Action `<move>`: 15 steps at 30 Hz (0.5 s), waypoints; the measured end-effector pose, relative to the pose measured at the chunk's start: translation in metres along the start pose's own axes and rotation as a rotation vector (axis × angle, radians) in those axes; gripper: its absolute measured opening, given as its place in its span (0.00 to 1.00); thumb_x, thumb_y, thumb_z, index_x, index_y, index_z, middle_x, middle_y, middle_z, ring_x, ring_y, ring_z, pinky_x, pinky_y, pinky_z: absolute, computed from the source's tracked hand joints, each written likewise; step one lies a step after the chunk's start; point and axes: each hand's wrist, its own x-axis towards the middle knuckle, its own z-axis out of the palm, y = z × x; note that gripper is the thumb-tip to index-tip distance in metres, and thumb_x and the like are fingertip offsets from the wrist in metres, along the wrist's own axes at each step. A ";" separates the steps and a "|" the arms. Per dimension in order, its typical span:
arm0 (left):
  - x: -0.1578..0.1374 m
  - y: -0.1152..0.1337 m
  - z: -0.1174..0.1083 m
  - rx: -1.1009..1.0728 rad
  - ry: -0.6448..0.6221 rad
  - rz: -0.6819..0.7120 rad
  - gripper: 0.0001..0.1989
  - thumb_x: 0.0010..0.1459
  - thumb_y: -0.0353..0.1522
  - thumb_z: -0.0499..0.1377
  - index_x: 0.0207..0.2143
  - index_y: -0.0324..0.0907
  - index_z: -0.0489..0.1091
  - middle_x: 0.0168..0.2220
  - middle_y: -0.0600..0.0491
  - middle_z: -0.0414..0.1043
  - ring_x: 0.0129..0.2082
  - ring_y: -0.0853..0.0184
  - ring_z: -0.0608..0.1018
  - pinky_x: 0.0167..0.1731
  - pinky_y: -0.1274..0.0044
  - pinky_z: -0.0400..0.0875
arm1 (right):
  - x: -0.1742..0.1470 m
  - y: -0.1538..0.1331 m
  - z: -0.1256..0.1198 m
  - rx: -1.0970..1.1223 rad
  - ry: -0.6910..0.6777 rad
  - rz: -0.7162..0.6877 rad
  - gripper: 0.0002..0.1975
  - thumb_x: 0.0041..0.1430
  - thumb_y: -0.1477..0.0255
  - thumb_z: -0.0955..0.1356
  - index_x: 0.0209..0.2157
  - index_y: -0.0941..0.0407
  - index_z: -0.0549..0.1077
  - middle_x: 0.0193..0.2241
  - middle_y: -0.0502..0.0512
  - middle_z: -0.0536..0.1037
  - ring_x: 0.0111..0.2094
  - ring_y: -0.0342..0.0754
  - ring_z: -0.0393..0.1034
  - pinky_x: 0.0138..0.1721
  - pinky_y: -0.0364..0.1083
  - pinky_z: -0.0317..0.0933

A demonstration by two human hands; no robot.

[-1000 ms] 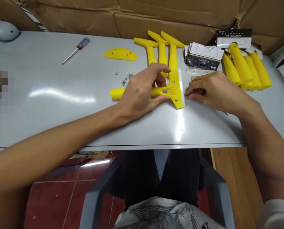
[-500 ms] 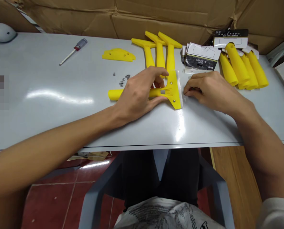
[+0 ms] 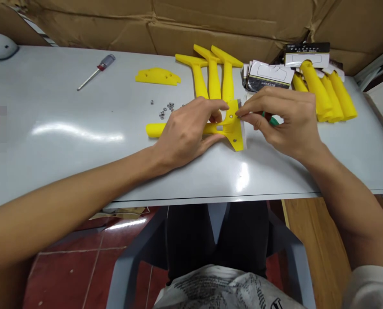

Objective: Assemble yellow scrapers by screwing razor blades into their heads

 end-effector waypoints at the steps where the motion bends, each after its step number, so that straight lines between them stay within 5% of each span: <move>1: 0.000 0.001 0.000 -0.009 -0.009 -0.014 0.25 0.86 0.56 0.62 0.70 0.51 0.73 0.48 0.47 0.88 0.49 0.52 0.92 0.52 0.56 0.94 | 0.000 0.000 0.002 -0.010 -0.021 0.007 0.16 0.83 0.55 0.70 0.46 0.37 0.91 0.52 0.57 0.91 0.53 0.65 0.85 0.57 0.69 0.82; 15: 0.004 0.010 0.002 -0.005 -0.022 -0.019 0.24 0.89 0.57 0.54 0.65 0.52 0.77 0.53 0.44 0.88 0.56 0.49 0.91 0.60 0.53 0.93 | -0.002 -0.011 0.016 -0.059 0.106 0.019 0.15 0.78 0.50 0.76 0.44 0.46 0.86 0.59 0.63 0.83 0.44 0.58 0.78 0.49 0.63 0.80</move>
